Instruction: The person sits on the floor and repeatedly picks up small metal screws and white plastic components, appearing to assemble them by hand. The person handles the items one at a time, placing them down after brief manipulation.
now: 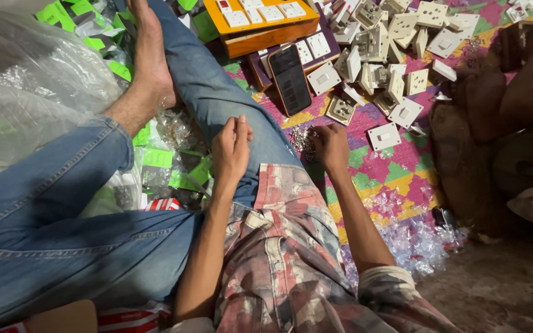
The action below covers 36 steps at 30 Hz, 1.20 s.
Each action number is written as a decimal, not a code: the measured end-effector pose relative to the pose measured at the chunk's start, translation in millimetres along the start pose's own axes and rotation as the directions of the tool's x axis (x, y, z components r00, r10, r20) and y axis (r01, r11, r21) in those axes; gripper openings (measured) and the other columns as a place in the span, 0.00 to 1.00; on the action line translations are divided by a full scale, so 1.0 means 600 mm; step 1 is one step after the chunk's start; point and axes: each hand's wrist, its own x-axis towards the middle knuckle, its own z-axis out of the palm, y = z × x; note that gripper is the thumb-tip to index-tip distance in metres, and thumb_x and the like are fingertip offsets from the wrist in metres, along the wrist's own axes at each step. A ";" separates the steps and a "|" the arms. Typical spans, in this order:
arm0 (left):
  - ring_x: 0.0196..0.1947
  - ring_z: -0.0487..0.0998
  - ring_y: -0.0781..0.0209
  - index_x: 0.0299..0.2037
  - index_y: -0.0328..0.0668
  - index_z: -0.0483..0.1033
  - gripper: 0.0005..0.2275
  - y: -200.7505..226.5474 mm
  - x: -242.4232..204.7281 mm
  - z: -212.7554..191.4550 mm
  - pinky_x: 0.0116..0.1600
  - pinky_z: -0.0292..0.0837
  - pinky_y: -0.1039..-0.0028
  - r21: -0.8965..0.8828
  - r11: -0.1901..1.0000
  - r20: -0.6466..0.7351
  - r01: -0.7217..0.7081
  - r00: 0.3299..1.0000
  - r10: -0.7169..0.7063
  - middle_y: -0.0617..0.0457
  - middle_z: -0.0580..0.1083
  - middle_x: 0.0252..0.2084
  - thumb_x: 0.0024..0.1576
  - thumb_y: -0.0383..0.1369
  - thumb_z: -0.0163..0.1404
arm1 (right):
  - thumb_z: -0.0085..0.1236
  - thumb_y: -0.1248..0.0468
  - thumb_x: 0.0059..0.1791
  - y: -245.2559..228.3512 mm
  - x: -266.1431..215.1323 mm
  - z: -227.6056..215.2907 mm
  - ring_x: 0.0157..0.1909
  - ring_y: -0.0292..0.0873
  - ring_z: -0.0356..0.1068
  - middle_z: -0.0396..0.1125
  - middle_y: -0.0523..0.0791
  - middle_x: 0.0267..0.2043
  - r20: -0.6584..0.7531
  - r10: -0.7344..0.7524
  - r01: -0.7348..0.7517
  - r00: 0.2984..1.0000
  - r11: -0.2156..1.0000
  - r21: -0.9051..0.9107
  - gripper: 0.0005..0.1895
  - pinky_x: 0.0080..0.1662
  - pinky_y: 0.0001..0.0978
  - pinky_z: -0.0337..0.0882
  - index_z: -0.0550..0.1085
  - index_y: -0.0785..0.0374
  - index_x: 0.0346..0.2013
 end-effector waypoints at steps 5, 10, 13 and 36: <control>0.27 0.79 0.61 0.33 0.34 0.74 0.19 0.001 0.001 0.001 0.35 0.72 0.69 0.005 1.000 -0.009 -0.011 1.000 0.011 0.50 0.77 0.26 0.68 0.42 0.42 | 0.66 0.64 0.43 -0.010 0.010 0.009 0.45 0.53 0.69 0.73 0.48 0.39 -0.031 -0.113 0.107 0.993 0.984 -0.141 0.06 0.47 0.44 0.69 0.84 0.55 0.35; 0.28 0.80 0.61 0.33 0.34 0.74 0.19 0.000 0.001 0.001 0.35 0.72 0.70 0.010 1.000 -0.004 -0.004 1.000 0.004 0.50 0.77 0.27 0.68 0.42 0.42 | 0.67 0.64 0.42 -0.002 0.016 0.013 0.41 0.54 0.70 0.73 0.48 0.35 -0.014 -0.141 0.136 0.990 0.971 -0.196 0.04 0.45 0.46 0.70 0.84 0.57 0.31; 0.28 0.80 0.59 0.33 0.33 0.74 0.19 -0.001 0.002 0.001 0.34 0.71 0.69 -0.012 1.000 0.000 0.010 1.000 -0.010 0.49 0.77 0.27 0.68 0.42 0.42 | 0.67 0.64 0.44 0.011 0.010 0.011 0.37 0.53 0.73 0.74 0.50 0.35 0.039 -0.049 0.048 0.998 0.999 0.010 0.06 0.41 0.43 0.72 0.82 0.61 0.33; 0.26 0.78 0.68 0.41 0.34 0.80 0.04 0.068 -0.016 -0.010 0.32 0.71 0.78 -0.179 0.952 0.067 -0.250 0.962 0.265 0.51 0.79 0.36 0.57 0.23 0.58 | 0.60 0.66 0.52 -0.275 -0.016 -0.075 0.31 0.32 0.66 0.68 0.38 0.31 0.459 0.207 -0.479 0.864 0.055 0.876 0.04 0.34 0.27 0.66 0.76 0.63 0.40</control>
